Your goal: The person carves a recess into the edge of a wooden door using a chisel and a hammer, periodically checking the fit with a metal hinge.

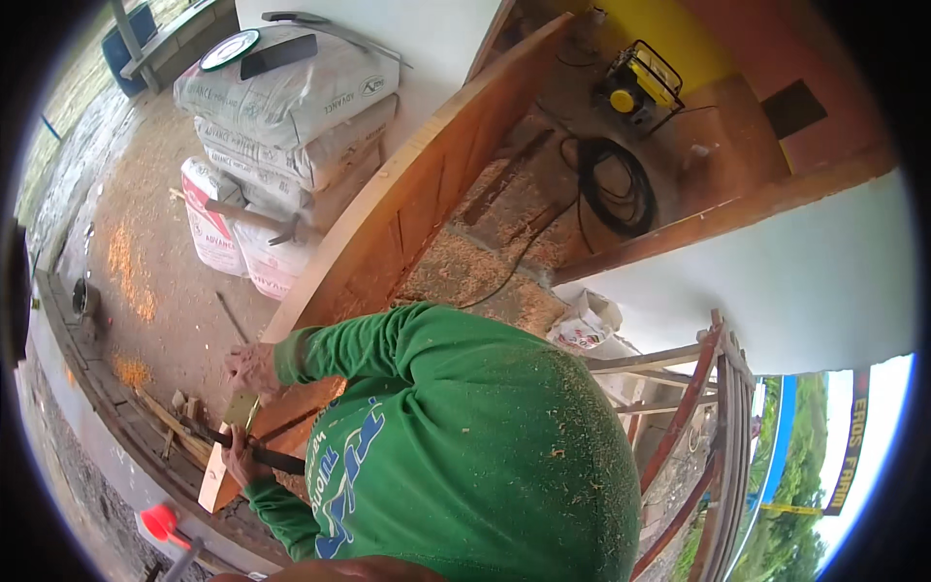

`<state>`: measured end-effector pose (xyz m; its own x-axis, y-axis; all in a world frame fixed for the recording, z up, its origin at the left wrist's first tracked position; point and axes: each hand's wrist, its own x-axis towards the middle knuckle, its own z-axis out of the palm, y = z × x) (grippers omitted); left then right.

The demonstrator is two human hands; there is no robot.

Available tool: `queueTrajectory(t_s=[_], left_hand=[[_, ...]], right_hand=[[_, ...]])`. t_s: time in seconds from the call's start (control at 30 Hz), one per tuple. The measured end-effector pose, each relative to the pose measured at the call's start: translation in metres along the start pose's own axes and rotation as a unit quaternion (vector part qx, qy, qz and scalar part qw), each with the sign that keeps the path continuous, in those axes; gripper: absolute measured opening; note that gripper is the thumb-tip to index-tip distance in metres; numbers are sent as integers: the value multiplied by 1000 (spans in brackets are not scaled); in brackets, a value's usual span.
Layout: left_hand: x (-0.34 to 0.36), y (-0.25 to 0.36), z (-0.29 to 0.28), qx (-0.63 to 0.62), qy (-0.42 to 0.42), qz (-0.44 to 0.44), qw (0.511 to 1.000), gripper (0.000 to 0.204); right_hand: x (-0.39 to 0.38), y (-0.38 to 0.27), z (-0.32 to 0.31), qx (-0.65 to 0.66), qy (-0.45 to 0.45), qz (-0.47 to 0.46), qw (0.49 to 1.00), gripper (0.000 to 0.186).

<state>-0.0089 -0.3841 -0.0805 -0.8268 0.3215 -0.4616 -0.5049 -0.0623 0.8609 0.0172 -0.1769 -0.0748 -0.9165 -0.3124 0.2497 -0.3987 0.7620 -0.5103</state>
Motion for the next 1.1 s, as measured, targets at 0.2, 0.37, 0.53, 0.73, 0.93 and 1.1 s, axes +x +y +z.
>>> queueTrajectory(t_s=[0.2, 0.37, 0.53, 0.73, 0.93, 1.1], left_hand=[[6, -4, 4, 2, -17, -28, 999, 15], [-7, 4, 7, 67, 3, -25, 997, 12], [-6, 16, 34, 89, 5, 6, 996, 19], [-25, 14, 32, 124, 73, -24, 989, 23], [-22, 5, 32, 136, 74, -4, 988, 22], [-19, 5, 35, 191, 70, 18, 979, 21]], right_hand=[[-6, 5, 14, -95, 5, -11, 995, 37], [0, 5, 25, -77, -24, -23, 996, 40], [-15, 9, -21, -85, -48, 6, 995, 45], [-10, 6, -17, -73, -69, -25, 995, 50], [-9, 8, -22, -82, -112, 38, 990, 53], [-6, 10, -28, -78, -145, 67, 984, 53]])
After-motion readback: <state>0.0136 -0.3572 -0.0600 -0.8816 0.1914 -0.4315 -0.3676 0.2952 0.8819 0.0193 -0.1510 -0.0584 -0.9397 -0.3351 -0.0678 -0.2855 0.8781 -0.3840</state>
